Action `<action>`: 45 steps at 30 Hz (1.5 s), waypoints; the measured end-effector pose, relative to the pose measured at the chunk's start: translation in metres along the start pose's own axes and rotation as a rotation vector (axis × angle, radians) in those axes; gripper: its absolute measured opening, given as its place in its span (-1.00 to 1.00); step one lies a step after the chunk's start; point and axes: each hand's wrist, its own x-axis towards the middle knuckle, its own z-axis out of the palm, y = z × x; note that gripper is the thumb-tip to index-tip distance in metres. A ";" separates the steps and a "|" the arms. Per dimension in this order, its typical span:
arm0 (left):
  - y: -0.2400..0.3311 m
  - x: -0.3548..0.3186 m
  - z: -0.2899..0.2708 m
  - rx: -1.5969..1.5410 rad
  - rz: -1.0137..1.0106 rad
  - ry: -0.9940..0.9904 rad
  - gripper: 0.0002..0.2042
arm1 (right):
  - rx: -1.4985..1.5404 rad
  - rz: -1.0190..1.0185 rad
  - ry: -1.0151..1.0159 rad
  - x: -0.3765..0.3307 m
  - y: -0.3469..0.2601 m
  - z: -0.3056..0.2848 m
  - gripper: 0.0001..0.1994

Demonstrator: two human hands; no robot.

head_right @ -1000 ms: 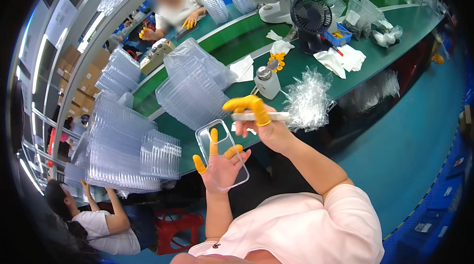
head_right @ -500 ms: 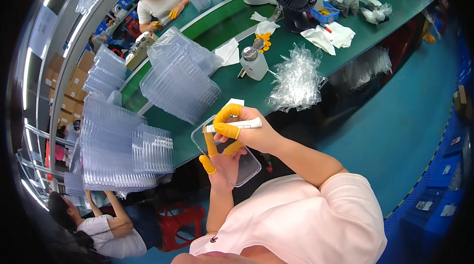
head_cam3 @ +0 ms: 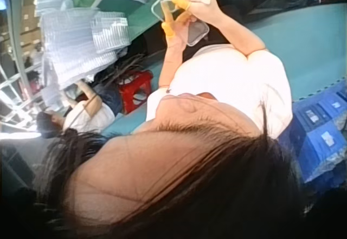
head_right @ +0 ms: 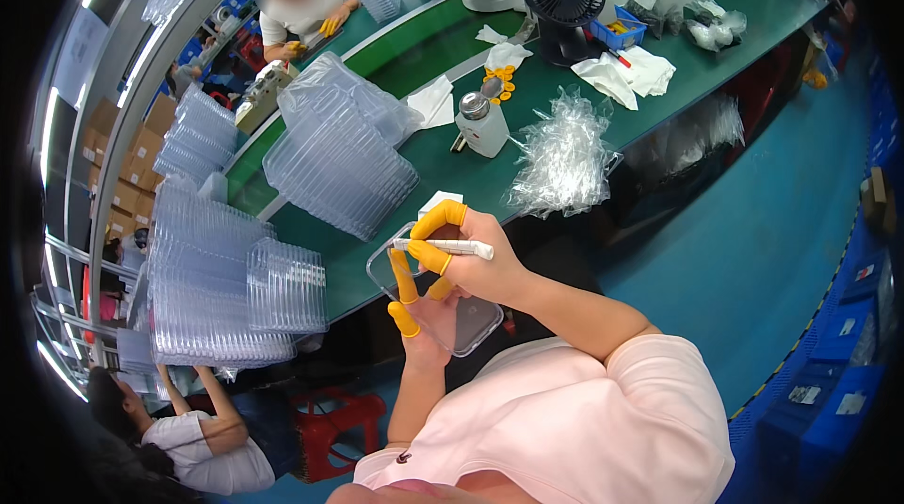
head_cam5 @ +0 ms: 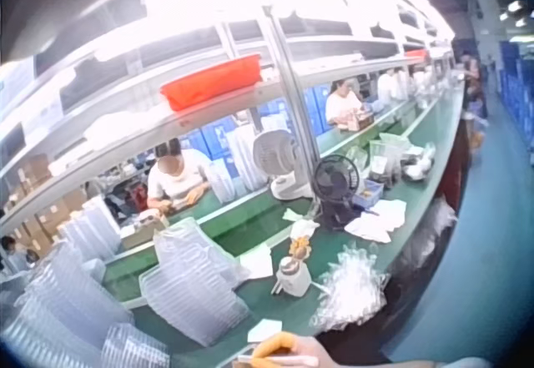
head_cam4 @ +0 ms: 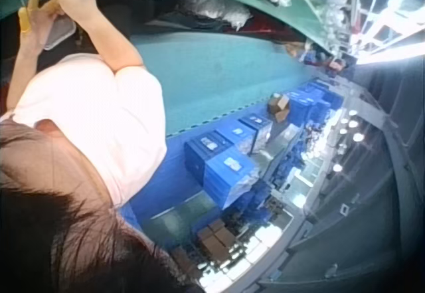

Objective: The person wipes transparent phone cases with a wrapped tool, bags stacks of plastic trays into plastic wrap, and cleans additional phone cases.

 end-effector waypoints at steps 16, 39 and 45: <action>-0.003 -0.001 -0.005 -0.032 0.022 -0.002 -0.26 | 0.004 0.014 -0.028 0.002 -0.002 0.002 -0.82; 0.020 0.001 -0.009 -0.271 -0.052 0.029 -0.39 | -0.789 -0.367 -0.618 0.007 0.013 -0.007 -0.73; 0.011 0.000 -0.012 -0.300 -0.053 0.052 -0.43 | -0.705 -0.458 -0.450 0.002 0.003 0.006 -0.89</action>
